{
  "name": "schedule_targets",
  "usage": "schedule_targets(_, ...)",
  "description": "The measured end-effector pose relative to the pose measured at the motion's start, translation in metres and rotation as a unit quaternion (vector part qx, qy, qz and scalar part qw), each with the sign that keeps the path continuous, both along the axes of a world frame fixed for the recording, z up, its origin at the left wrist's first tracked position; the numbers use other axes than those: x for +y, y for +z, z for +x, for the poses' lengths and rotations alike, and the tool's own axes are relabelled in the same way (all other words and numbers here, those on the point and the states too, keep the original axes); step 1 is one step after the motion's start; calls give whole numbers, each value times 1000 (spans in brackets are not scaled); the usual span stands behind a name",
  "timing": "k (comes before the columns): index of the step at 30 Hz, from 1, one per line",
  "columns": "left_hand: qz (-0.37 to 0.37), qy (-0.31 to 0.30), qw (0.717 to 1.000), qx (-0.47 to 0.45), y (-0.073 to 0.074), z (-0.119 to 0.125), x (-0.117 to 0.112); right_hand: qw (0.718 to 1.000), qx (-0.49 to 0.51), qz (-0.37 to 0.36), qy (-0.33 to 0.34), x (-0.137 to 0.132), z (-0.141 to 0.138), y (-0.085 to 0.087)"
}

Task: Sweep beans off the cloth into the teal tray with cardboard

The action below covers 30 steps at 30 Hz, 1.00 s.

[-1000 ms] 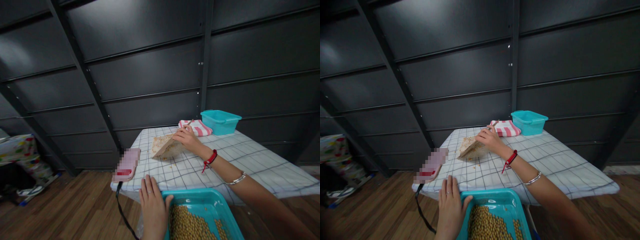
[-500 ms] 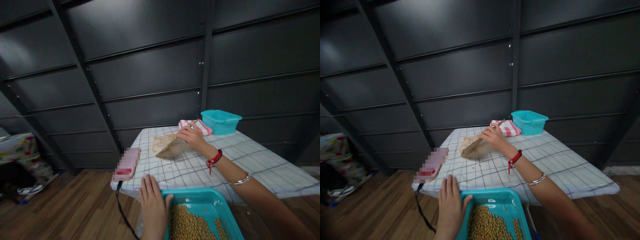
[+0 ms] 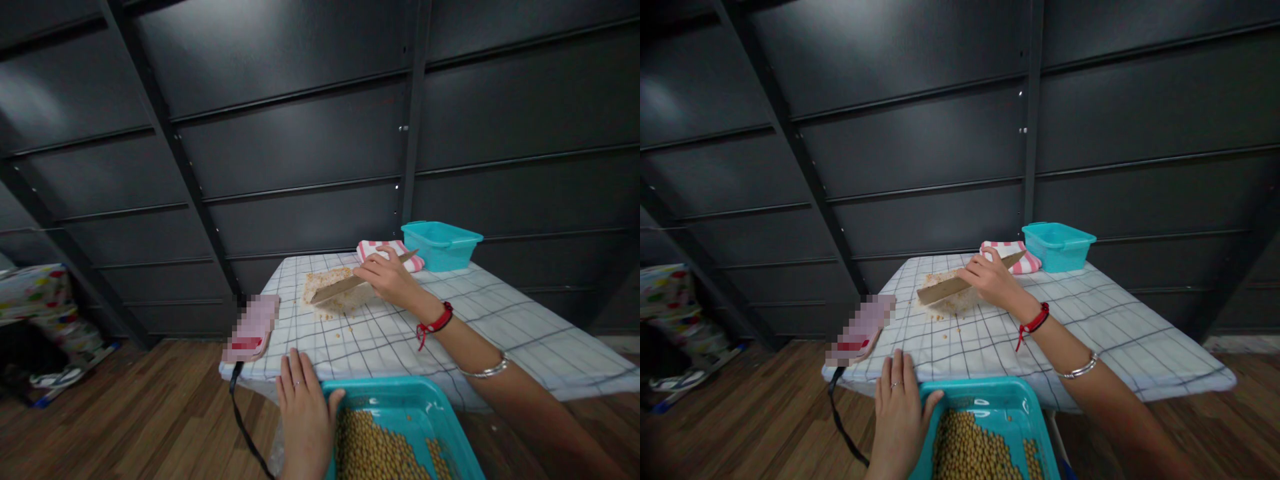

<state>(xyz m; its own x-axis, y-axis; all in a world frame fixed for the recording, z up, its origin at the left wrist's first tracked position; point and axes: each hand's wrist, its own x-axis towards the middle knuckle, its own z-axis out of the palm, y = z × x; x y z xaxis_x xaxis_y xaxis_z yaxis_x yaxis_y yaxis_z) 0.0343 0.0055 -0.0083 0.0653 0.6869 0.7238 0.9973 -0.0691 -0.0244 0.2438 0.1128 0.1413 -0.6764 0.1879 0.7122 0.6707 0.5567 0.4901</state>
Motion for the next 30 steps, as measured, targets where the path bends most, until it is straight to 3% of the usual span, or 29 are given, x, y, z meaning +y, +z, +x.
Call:
schedule_targets(13,-5,-8,1000,-17,-2,-2,-1,998,-60,16,-7,-33,-8,18)
schedule_targets(19,12,2,1000,-3,-1,-3,-2,997,-56,16,-42,-39,-9,12)
schedule_targets(30,-3,7,1000,-12,0,-3,-3,999,-36,-28,-24,-50,2,8)
